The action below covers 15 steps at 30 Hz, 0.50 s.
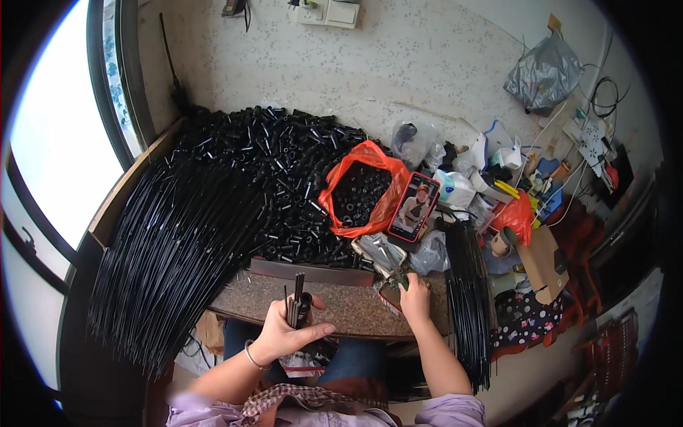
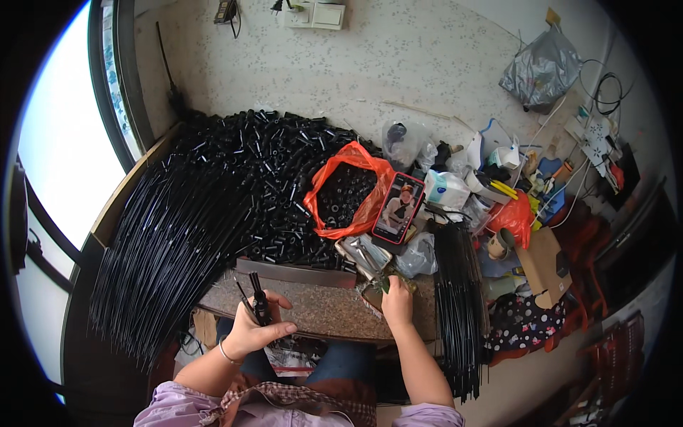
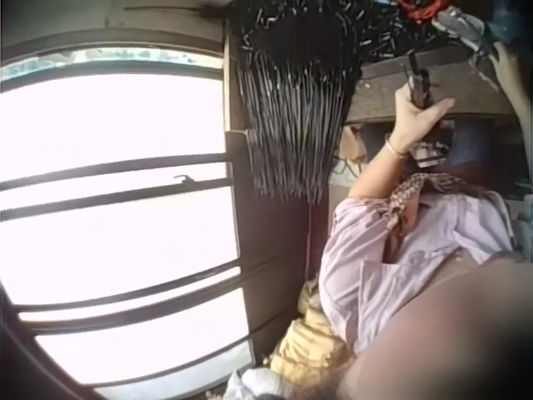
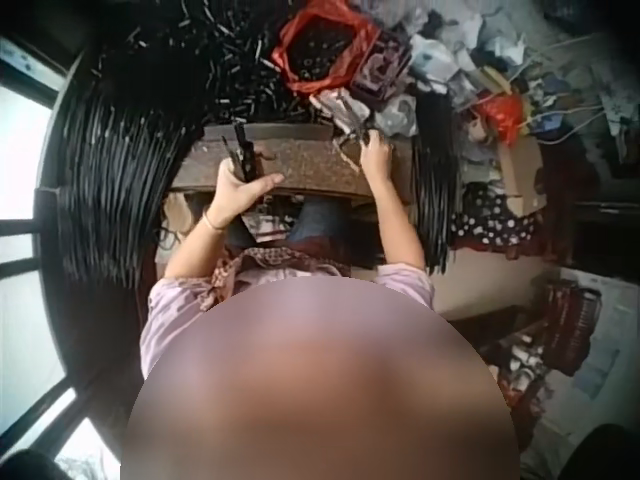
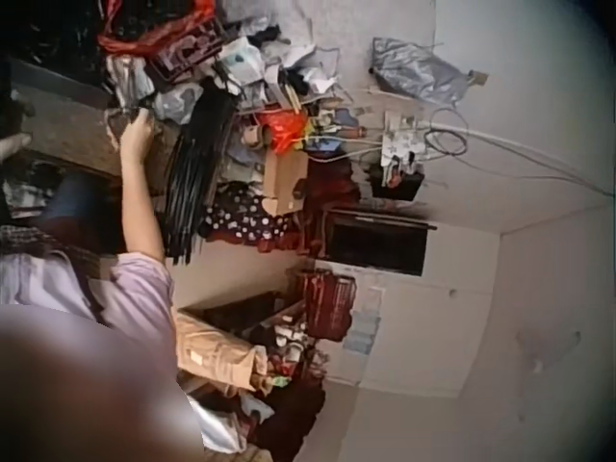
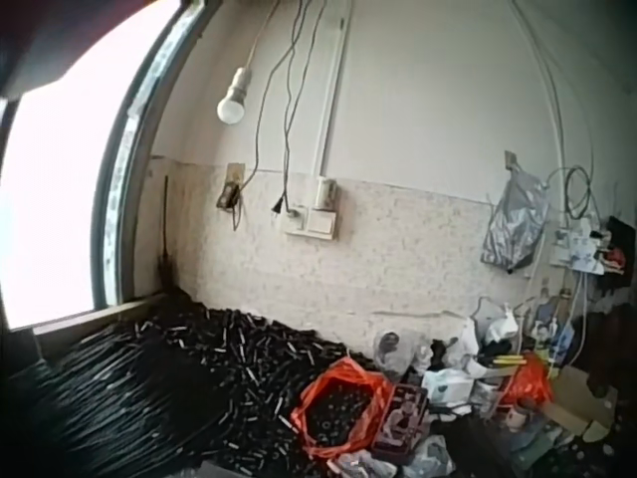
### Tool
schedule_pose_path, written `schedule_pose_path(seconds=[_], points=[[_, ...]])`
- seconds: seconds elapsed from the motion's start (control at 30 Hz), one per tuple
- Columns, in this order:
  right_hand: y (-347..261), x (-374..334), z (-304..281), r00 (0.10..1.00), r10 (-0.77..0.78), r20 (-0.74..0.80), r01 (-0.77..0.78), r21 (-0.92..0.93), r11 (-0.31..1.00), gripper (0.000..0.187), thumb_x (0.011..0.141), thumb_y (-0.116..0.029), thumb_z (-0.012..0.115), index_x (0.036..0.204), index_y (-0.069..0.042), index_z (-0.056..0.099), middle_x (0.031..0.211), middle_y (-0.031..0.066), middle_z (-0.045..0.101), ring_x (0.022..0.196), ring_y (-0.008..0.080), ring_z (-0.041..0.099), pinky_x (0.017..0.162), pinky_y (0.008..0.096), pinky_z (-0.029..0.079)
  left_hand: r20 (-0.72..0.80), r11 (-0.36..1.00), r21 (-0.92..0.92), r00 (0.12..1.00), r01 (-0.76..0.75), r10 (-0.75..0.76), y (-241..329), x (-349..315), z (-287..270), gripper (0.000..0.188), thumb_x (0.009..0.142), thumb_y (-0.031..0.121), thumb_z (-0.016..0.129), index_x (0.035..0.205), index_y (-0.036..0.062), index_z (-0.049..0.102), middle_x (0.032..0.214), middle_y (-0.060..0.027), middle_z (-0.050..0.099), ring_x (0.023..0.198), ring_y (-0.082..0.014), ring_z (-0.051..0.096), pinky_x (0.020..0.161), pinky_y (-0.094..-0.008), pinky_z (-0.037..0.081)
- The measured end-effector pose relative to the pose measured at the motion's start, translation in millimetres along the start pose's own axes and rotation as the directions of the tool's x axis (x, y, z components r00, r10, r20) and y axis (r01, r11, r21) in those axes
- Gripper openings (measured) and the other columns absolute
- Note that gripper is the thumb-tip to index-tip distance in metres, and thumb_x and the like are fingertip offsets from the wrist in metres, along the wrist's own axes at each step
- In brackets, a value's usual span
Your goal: Assemble umbrella ribs into a central hub using pliers to secure the joints.
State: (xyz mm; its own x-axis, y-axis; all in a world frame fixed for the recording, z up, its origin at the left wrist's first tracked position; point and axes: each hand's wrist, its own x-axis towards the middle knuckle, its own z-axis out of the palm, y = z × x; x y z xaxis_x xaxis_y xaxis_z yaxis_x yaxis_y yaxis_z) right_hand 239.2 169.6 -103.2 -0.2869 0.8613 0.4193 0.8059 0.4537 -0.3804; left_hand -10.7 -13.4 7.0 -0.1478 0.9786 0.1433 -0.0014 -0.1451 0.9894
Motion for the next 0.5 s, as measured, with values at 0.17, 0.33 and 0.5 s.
schedule_pose_path(seconds=[0.17,0.33,0.5], points=[[20,-5,-3,0.969,0.224,-0.107,-0.202,0.188,0.961,0.026,0.072,-0.007,0.066,0.092,0.000,0.050,0.077,0.0205,0.059,0.073,0.0372,0.059,0.066,0.0426,0.045,0.019,0.998,0.040,0.999,-0.049,0.048,5,-12,5,0.031,0.063,0.011,0.080,0.086,0.0053,0.061,0.059,0.0067,0.047,0.053,-0.0023,0.041,0.049,-0.0187,0.030],[-86,-16,-44,0.902,0.367,0.229,-0.343,0.896,0.282,0.018,0.079,-0.004,0.062,0.089,-0.006,0.047,0.067,0.0026,0.053,0.052,0.0079,0.047,0.047,0.0202,0.039,0.135,0.986,0.078,0.981,-0.148,0.137,16,-15,15,0.040,0.064,0.014,0.080,0.098,0.0022,0.061,0.063,0.0046,0.052,0.060,-0.0015,0.043,0.053,-0.0182,0.035],[-185,-65,-85,0.927,0.147,0.345,-0.304,0.920,-0.246,0.021,0.077,-0.003,0.063,0.089,-0.004,0.046,0.072,0.0021,0.052,0.060,0.0082,0.049,0.052,0.0197,0.039,0.089,0.963,-0.029,0.959,-0.268,0.270,19,-15,37,0.065,0.065,0.019,0.080,0.119,-0.0010,0.050,0.069,0.0030,0.055,0.067,-0.0015,0.047,0.062,-0.0186,0.041]])
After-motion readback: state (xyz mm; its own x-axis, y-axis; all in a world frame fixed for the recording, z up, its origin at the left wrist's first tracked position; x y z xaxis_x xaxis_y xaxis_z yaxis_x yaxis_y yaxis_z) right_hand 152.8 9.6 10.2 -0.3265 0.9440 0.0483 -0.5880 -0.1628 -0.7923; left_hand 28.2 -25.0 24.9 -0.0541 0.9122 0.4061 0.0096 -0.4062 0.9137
